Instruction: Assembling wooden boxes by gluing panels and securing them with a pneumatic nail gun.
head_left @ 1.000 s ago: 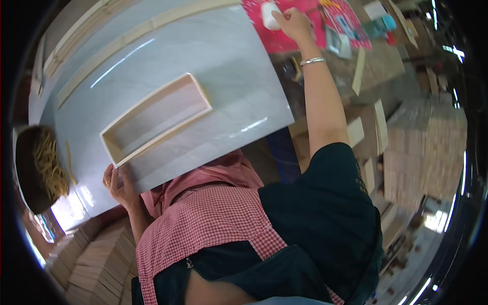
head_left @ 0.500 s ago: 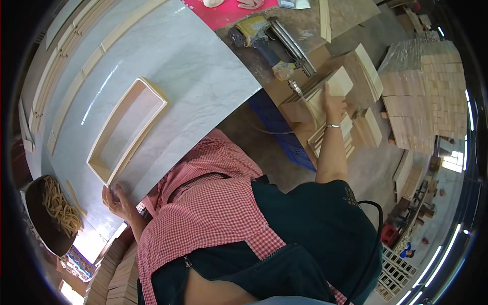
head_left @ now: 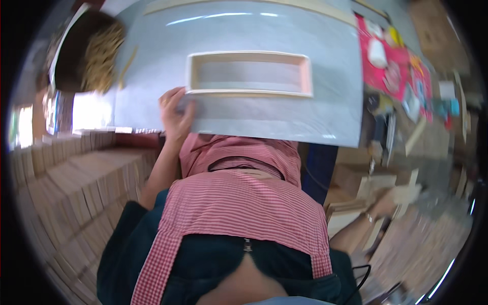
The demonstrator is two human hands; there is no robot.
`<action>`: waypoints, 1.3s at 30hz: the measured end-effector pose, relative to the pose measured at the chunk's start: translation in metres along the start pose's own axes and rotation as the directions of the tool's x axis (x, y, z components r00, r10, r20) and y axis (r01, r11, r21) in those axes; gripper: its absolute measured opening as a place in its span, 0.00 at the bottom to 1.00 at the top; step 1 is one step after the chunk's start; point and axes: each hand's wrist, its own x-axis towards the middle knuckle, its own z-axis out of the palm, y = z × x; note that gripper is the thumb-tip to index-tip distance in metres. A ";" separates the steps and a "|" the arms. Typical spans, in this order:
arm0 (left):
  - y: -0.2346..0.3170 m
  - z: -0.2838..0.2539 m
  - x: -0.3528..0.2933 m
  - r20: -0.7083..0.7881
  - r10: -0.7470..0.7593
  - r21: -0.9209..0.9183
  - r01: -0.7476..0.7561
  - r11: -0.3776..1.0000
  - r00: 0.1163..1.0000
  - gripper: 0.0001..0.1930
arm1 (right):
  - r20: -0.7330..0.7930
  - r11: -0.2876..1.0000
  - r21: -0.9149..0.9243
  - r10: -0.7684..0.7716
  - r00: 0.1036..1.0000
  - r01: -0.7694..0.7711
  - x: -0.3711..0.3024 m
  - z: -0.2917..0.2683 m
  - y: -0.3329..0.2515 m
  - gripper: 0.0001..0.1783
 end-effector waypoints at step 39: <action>0.039 -0.023 0.025 0.026 0.186 0.398 -0.181 0.899 0.982 0.06 | 0.203 -0.167 0.581 -0.918 -0.340 0.797 -0.166 0.038 -0.436 0.48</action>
